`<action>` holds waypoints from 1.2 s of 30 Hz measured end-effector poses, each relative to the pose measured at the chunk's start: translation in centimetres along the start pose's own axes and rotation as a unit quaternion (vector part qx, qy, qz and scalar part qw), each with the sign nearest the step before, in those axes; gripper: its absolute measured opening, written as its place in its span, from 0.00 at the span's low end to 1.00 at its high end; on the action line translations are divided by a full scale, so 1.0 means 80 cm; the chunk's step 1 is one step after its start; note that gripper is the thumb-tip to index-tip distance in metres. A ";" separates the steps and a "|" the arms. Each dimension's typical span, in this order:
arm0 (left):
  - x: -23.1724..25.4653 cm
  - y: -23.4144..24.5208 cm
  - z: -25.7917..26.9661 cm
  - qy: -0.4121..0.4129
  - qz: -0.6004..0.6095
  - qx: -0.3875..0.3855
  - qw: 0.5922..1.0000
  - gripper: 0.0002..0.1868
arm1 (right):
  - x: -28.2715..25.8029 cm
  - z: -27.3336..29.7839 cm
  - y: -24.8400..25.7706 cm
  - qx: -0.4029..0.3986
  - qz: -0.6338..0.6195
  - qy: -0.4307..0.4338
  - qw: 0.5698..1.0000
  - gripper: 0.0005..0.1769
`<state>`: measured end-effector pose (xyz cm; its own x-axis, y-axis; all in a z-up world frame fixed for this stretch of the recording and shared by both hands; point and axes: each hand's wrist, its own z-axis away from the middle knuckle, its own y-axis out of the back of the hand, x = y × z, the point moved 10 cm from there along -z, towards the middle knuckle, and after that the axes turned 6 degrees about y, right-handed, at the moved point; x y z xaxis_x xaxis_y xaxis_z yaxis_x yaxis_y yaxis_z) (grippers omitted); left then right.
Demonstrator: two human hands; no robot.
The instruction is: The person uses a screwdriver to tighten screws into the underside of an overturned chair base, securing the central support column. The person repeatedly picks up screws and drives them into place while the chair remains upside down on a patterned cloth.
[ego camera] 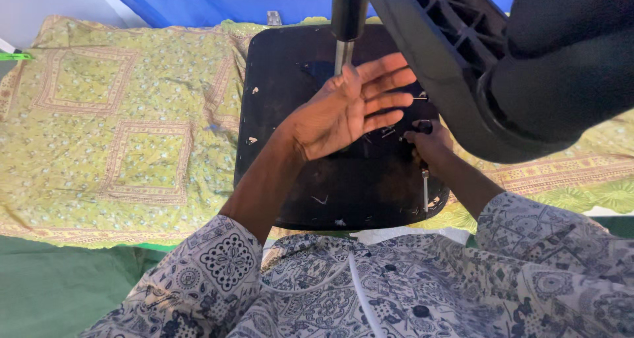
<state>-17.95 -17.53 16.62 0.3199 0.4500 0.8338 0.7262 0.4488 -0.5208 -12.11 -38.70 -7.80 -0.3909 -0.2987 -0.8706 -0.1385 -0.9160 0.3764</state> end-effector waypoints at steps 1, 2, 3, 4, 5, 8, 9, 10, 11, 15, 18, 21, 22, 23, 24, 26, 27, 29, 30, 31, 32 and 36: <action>0.004 -0.005 -0.006 -0.001 0.012 -0.020 1.000 0.41 | 0.007 -0.004 -0.004 -0.016 -0.013 -0.001 1.000 0.22; 0.008 -0.009 -0.013 -0.002 0.025 -0.041 0.999 0.39 | 0.014 -0.009 -0.008 -0.031 -0.026 -0.002 0.999 0.24; 0.014 -0.013 -0.020 -0.004 0.037 -0.061 0.997 0.38 | 0.021 -0.015 -0.012 -0.046 -0.038 -0.002 0.998 0.26; 0.022 -0.015 -0.027 -0.012 0.019 -0.072 0.997 0.35 | 0.028 -0.021 -0.020 -0.077 -0.061 -0.008 0.995 0.27; 0.031 -0.016 -0.034 -0.019 0.002 -0.083 0.996 0.31 | 0.033 -0.027 -0.029 -0.107 -0.086 -0.014 0.990 0.28; 0.044 -0.019 -0.047 -0.031 -0.009 -0.090 0.995 0.25 | 0.049 -0.038 -0.035 -0.127 -0.093 -0.030 0.987 0.28; 0.044 -0.019 -0.050 -0.035 -0.007 -0.087 0.996 0.24 | 0.051 -0.039 -0.036 -0.123 -0.084 -0.036 0.988 0.28; 0.044 -0.020 -0.052 -0.038 -0.005 -0.084 0.996 0.23 | 0.050 -0.038 -0.035 -0.128 -0.085 -0.031 0.988 0.28; 0.042 -0.022 -0.054 -0.044 -0.003 -0.078 0.996 0.23 | 0.046 -0.035 -0.032 -0.134 -0.085 -0.026 0.987 0.29; 0.040 -0.026 -0.065 -0.060 -0.023 -0.049 0.997 0.20 | 0.013 -0.020 -0.009 -0.100 -0.007 0.069 0.993 0.26; 0.044 -0.032 -0.081 -0.077 -0.082 -0.038 0.993 0.19 | 0.000 -0.013 -0.007 -0.117 0.053 0.076 0.989 0.22; 0.047 -0.041 -0.094 -0.095 -0.105 -0.041 0.989 0.18 | -0.007 -0.010 -0.003 -0.096 0.082 0.080 0.989 0.22; 0.048 -0.041 -0.098 -0.100 -0.107 -0.033 0.989 0.18 | -0.007 -0.010 -0.002 -0.091 0.091 0.077 0.989 0.23; 0.049 -0.041 -0.103 -0.104 -0.110 -0.024 0.988 0.18 | -0.008 -0.010 -0.002 -0.086 0.099 0.074 0.989 0.24; 0.050 -0.042 -0.107 -0.108 -0.113 -0.016 0.988 0.17 | -0.009 -0.010 -0.001 -0.081 0.108 0.071 0.988 0.25; 0.051 -0.039 -0.115 -0.112 -0.128 0.010 0.985 0.19 | -0.011 -0.011 0.001 -0.073 0.137 0.066 0.986 0.26; 0.051 -0.037 -0.117 -0.114 -0.135 0.023 0.984 0.19 | -0.012 -0.011 0.001 -0.070 0.152 0.064 0.984 0.27; 0.054 -0.037 -0.121 -0.135 -0.175 0.046 0.974 0.21 | -0.008 -0.012 0.000 -0.076 0.172 0.045 0.981 0.28; 0.056 -0.037 -0.123 -0.144 -0.195 0.058 0.968 0.22 | -0.006 -0.013 -0.001 -0.079 0.182 0.035 0.980 0.28; 0.056 -0.037 -0.127 -0.144 -0.193 0.059 0.969 0.22 | -0.008 -0.014 -0.001 -0.075 0.182 0.040 0.980 0.29; 0.058 -0.037 -0.132 -0.143 -0.190 0.061 0.969 0.22 | -0.009 -0.016 -0.002 -0.071 0.182 0.046 0.980 0.29; 0.061 -0.038 -0.142 -0.152 -0.246 0.103 0.952 0.24 | -0.012 -0.021 -0.007 -0.057 0.158 0.072 0.983 0.31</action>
<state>-11.69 -25.46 24.30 -0.2425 0.3352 0.9104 0.5981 0.7906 -0.1317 -10.10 -38.37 -7.70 -0.2635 -0.6010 -0.7546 0.0751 -0.7926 0.6051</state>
